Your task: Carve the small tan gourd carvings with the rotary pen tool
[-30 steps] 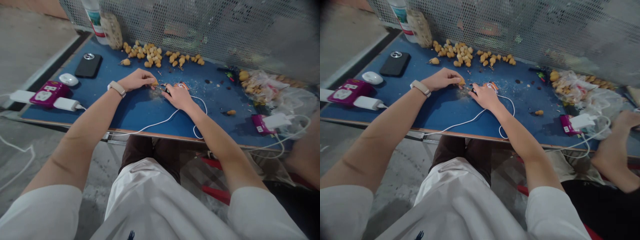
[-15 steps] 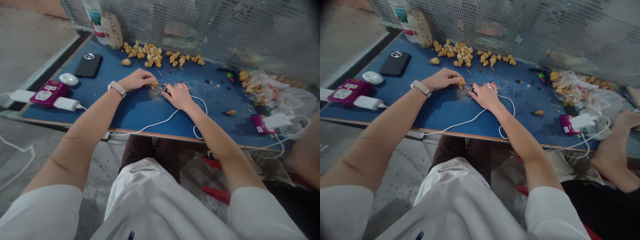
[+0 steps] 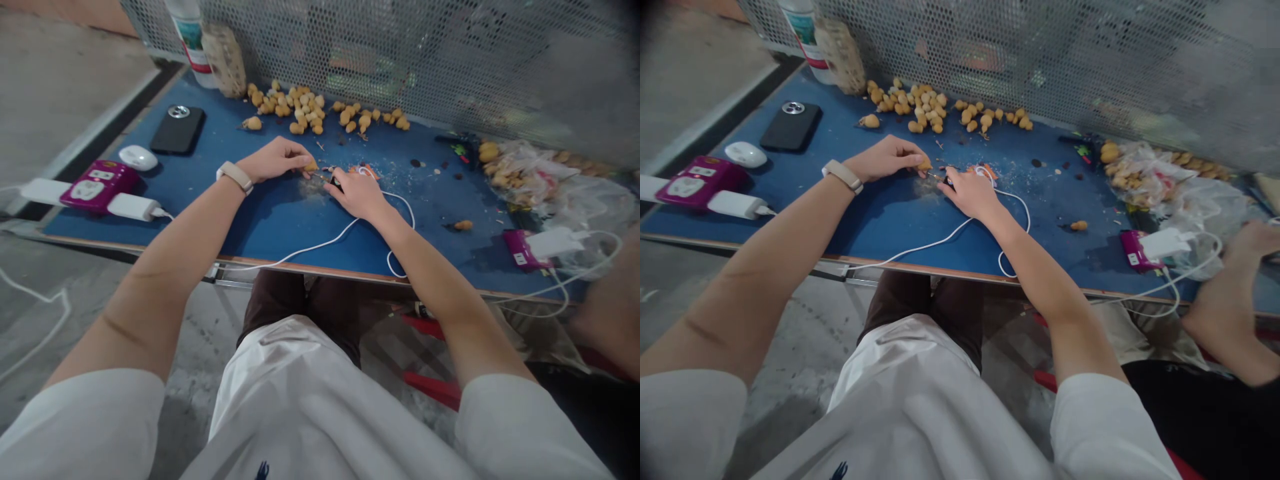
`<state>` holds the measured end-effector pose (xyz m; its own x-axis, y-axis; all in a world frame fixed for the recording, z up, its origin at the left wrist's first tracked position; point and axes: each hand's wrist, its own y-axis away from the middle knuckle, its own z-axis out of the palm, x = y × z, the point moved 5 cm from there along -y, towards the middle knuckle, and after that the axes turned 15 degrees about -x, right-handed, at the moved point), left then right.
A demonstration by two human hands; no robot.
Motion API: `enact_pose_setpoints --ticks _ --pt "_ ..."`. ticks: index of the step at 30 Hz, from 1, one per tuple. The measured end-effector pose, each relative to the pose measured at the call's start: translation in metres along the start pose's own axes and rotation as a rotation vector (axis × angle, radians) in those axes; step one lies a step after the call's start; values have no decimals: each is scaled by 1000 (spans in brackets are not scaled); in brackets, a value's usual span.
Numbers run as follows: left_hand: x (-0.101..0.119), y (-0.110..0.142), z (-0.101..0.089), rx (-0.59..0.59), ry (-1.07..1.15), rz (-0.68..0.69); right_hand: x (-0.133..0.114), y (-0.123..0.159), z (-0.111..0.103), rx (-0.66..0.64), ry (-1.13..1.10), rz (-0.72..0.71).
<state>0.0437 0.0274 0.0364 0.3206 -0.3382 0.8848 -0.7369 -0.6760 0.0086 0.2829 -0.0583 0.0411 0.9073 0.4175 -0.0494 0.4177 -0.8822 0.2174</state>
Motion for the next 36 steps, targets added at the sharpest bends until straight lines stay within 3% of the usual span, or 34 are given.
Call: enact_pose_setpoints --ticks 36 --pt "4 1 1 -17 -52 6 7 -3 7 42 -9 -11"
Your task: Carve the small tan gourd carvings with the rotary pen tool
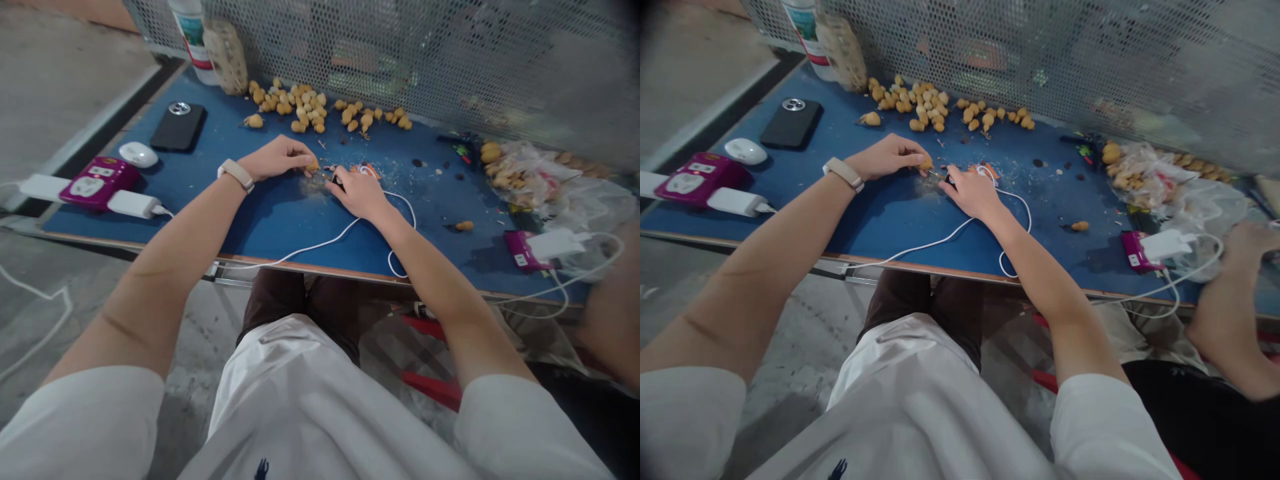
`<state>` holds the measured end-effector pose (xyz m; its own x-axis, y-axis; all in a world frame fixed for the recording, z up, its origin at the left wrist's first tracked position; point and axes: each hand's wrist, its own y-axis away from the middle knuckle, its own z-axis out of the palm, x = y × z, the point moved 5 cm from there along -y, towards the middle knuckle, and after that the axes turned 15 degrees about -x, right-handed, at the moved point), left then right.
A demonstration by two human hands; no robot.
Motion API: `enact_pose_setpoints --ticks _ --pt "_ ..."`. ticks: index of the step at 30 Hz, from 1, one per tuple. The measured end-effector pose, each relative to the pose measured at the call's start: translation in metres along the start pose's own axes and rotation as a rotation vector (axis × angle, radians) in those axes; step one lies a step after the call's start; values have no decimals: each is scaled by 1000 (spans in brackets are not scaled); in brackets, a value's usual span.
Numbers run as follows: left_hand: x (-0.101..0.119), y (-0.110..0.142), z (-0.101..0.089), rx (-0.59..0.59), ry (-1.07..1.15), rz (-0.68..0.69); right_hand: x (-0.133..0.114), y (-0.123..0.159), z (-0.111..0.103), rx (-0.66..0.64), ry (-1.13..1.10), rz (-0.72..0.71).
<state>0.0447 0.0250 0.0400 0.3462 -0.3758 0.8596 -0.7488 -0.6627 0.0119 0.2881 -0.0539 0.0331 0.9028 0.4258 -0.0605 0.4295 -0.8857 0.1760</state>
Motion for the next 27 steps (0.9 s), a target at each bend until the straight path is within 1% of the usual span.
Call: enact_pose_setpoints --ticks 4,12,20,27 --pt "-1 -1 1 20 19 9 -1 1 0 -3 -5 5" --pt "6 1 0 -8 23 4 3 -2 3 31 -21 -31" --pt "-1 -1 0 26 36 11 2 -1 1 23 -18 -27" --pt "2 -1 -2 -26 25 9 -1 0 0 29 -27 -17"
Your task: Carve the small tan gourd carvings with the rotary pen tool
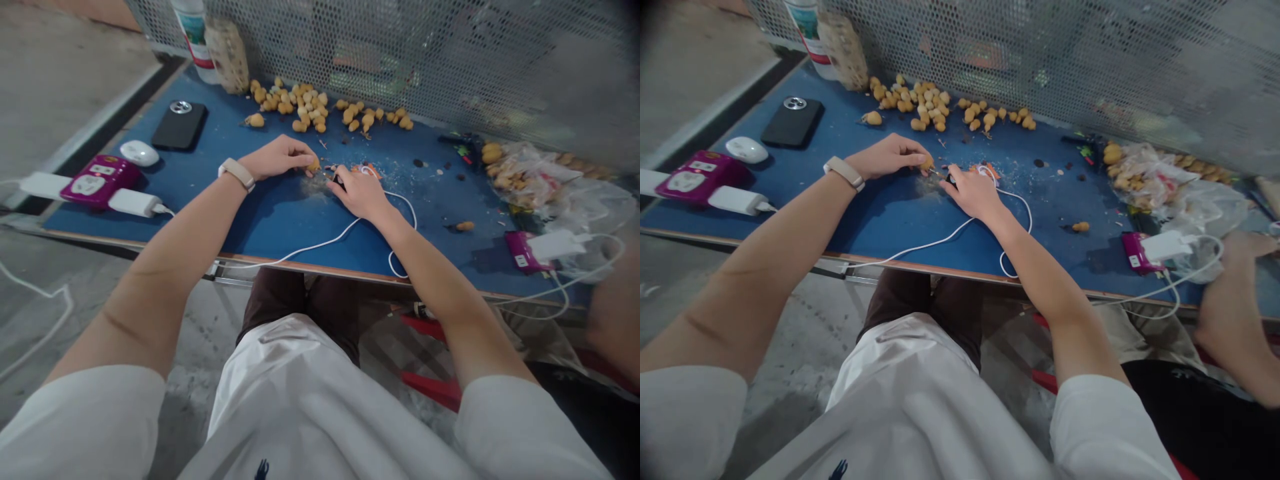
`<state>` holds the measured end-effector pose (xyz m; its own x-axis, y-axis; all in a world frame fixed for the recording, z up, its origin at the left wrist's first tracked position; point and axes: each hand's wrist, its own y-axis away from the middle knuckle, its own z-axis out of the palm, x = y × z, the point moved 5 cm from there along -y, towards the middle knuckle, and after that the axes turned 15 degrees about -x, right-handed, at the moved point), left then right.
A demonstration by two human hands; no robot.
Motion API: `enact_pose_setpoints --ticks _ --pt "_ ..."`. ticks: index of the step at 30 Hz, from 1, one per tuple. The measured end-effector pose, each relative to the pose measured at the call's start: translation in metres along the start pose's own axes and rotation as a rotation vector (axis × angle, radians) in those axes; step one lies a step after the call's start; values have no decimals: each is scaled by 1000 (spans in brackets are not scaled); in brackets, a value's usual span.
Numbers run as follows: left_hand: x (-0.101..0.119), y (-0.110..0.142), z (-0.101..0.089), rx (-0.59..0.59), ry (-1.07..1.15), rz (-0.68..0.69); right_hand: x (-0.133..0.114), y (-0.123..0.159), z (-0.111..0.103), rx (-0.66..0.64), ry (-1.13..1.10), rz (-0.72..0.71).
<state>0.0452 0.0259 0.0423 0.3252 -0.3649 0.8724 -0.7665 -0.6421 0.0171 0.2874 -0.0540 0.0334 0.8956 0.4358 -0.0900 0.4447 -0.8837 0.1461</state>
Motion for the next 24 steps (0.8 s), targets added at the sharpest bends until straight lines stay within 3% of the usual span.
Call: enact_pose_setpoints --ticks 24 --pt "5 2 3 27 11 -4 -1 1 -3 -11 -8 17"
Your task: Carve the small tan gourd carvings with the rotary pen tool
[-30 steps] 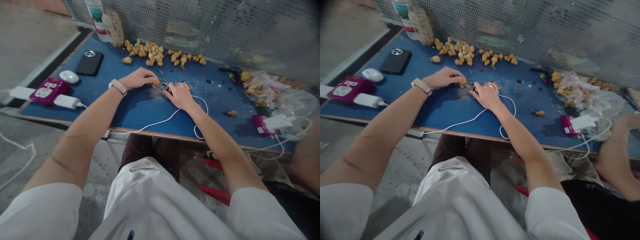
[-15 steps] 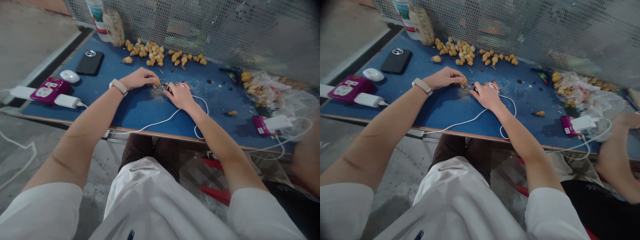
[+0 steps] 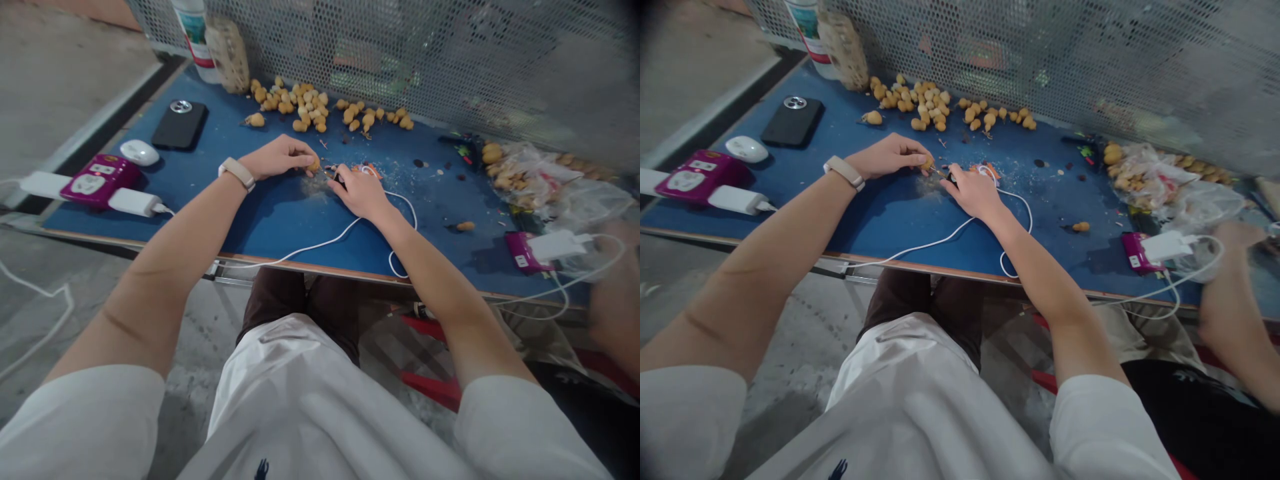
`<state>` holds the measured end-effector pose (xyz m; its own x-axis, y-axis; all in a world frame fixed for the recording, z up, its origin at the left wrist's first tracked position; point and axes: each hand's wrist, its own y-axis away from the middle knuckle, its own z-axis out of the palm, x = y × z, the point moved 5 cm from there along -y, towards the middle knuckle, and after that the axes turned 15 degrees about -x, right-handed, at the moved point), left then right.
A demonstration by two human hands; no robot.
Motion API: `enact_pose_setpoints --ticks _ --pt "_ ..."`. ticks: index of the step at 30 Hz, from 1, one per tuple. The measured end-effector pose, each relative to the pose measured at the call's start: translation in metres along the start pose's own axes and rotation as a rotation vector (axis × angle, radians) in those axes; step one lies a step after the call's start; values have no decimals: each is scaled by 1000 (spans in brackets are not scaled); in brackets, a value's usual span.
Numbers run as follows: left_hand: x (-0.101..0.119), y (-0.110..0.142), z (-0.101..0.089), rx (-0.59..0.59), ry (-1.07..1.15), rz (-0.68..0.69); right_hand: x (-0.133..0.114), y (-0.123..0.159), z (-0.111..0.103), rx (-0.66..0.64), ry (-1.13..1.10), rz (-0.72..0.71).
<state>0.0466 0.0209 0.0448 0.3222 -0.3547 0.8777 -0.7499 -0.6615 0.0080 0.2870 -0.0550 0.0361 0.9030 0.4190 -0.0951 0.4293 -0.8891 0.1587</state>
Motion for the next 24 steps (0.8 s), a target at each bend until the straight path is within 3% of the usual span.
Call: enact_pose_setpoints --ticks 7,17,24 --pt "-1 -1 -1 -16 12 -3 5 -2 3 16 -7 5" --pt "-6 -2 5 -43 43 3 12 9 -15 73 -203 -25" --pt "-7 -1 5 -88 43 25 14 9 -13 28 -129 -14"
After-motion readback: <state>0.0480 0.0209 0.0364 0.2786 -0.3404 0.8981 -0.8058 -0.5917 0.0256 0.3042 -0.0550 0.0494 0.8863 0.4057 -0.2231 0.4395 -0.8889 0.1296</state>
